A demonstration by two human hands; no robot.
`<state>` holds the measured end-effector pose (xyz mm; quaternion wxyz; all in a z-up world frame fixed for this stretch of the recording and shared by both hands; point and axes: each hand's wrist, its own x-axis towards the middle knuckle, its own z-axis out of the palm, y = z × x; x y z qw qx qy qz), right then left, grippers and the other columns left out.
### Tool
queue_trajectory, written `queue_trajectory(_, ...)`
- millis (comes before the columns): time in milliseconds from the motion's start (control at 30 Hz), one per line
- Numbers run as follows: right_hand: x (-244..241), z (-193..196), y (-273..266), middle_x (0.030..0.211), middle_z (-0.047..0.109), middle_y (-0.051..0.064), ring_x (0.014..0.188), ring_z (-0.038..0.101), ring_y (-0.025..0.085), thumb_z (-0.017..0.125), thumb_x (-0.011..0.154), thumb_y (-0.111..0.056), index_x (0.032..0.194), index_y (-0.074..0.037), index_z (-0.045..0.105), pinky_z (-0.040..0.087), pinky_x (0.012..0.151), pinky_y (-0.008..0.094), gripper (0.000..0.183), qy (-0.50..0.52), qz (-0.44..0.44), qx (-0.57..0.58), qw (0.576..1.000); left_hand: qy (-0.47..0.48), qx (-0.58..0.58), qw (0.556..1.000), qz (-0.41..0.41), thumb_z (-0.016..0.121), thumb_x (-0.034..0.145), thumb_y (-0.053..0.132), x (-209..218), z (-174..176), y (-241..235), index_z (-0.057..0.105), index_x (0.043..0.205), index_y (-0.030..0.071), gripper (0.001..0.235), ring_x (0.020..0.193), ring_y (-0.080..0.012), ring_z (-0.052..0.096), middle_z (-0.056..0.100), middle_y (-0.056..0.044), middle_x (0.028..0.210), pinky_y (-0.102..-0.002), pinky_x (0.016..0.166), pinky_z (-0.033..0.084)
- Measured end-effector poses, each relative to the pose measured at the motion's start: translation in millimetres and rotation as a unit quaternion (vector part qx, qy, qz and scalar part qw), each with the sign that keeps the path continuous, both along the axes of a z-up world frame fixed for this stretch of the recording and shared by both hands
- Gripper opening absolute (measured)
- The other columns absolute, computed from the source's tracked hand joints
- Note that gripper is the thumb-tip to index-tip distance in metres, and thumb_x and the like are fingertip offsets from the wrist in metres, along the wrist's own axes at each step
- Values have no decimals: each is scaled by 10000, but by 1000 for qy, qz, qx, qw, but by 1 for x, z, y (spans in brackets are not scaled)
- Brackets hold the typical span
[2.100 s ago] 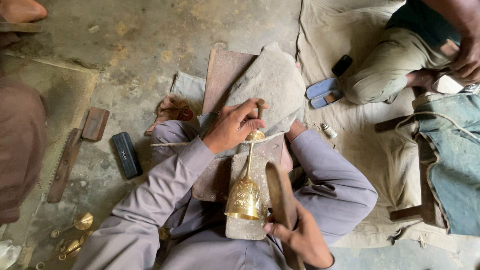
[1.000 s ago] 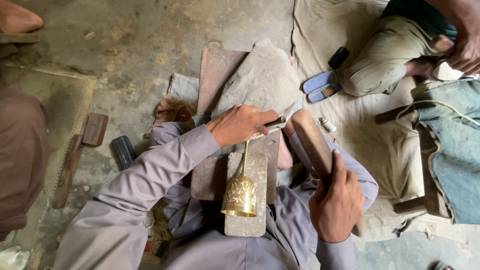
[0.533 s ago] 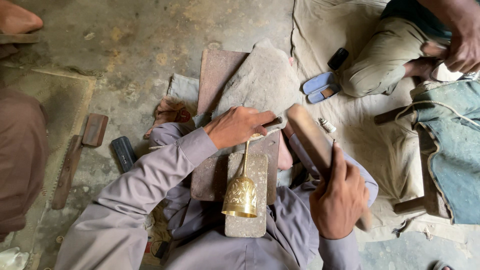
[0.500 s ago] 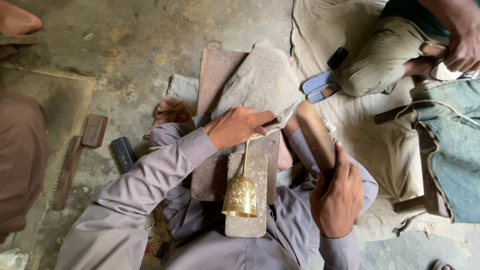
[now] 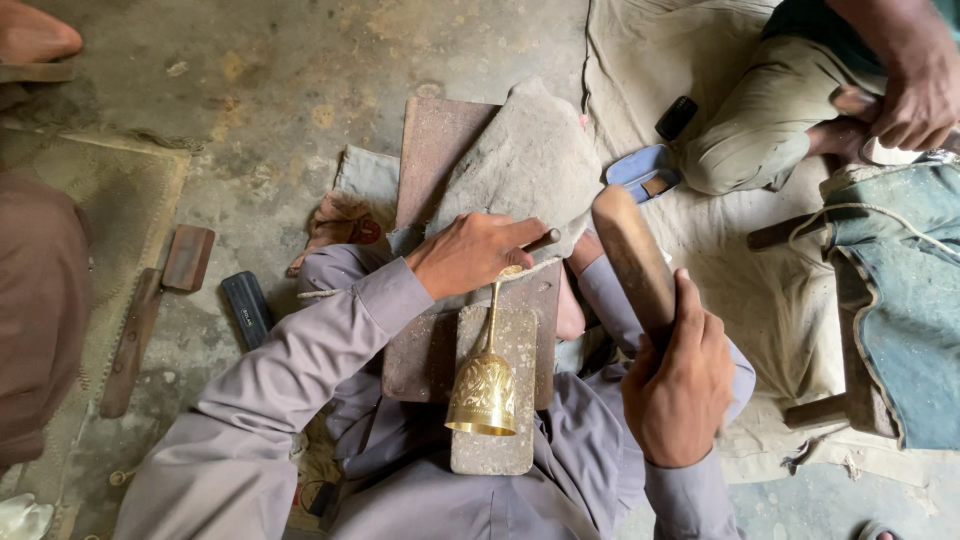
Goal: The person sits on the floor and uses a hammer and chisel to engrave a decorative pattern on a brass bell. They repeatedly strike the chisel to create fine lines and shapes on the bell's surface.
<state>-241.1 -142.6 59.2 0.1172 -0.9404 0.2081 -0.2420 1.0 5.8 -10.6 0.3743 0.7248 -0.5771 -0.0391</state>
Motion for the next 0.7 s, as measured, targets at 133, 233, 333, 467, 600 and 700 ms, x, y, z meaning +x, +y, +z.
queue_trajectory(133, 2, 0, -1, 1158, 637, 165, 965, 622, 356, 592, 873, -36, 1536, -143, 498, 446, 814, 468, 678, 93, -41, -79, 992, 27, -4, 1000, 7, 757, 902, 239, -1, 0, 1, 590, 1099, 86, 300, 701, -387, 704, 660, -178, 747, -460, 584, 537)
queue_trajectory(233, 2, 2, -5, 1170, 617, 202, 973, 610, 364, 586, 918, -76, 1565, -125, 465, 447, 825, 455, 660, 73, -24, -50, 996, 38, -24, 999, 10, 765, 875, 213, -2, -1, 1, 595, 1120, 90, 322, 721, -396, 710, 679, -179, 776, -459, 577, 538)
queue_trajectory(333, 2, 5, -9, 1154, 647, 176, 937, 629, 326, 595, 938, -83, 1541, -159, 490, 439, 799, 450, 617, 122, -39, -100, 987, 22, -10, 1000, 13, 782, 901, 227, -1, -2, 1, 571, 1123, 99, 333, 742, -410, 705, 667, -180, 772, -471, 594, 538)
queue_trajectory(467, 1, 8, -10, 1161, 651, 169, 954, 620, 323, 575, 914, -52, 1576, -130, 491, 427, 823, 445, 671, 95, -29, -98, 990, 26, -12, 1000, 2, 760, 893, 206, -1, -3, 1, 561, 1201, 117, 378, 720, -405, 704, 670, -177, 779, -470, 584, 543)
queue_trajectory(600, 3, 8, -7, 1188, 652, 174, 978, 630, 305, 584, 936, -67, 1566, -131, 505, 423, 826, 430, 637, 73, -19, -84, 994, 25, -14, 1000, 10, 745, 935, 205, -4, -6, 6, 566, 1220, 118, 347, 724, -406, 699, 669, -180, 796, -470, 591, 539)
queue_trajectory(700, 6, 10, -5, 1138, 665, 165, 889, 619, 296, 607, 886, -61, 1581, -128, 506, 428, 786, 432, 706, 152, -39, -135, 978, 17, -41, 999, 27, 730, 924, 258, -3, -9, 6, 591, 1218, 95, 364, 731, -398, 696, 666, -184, 788, -457, 601, 545)
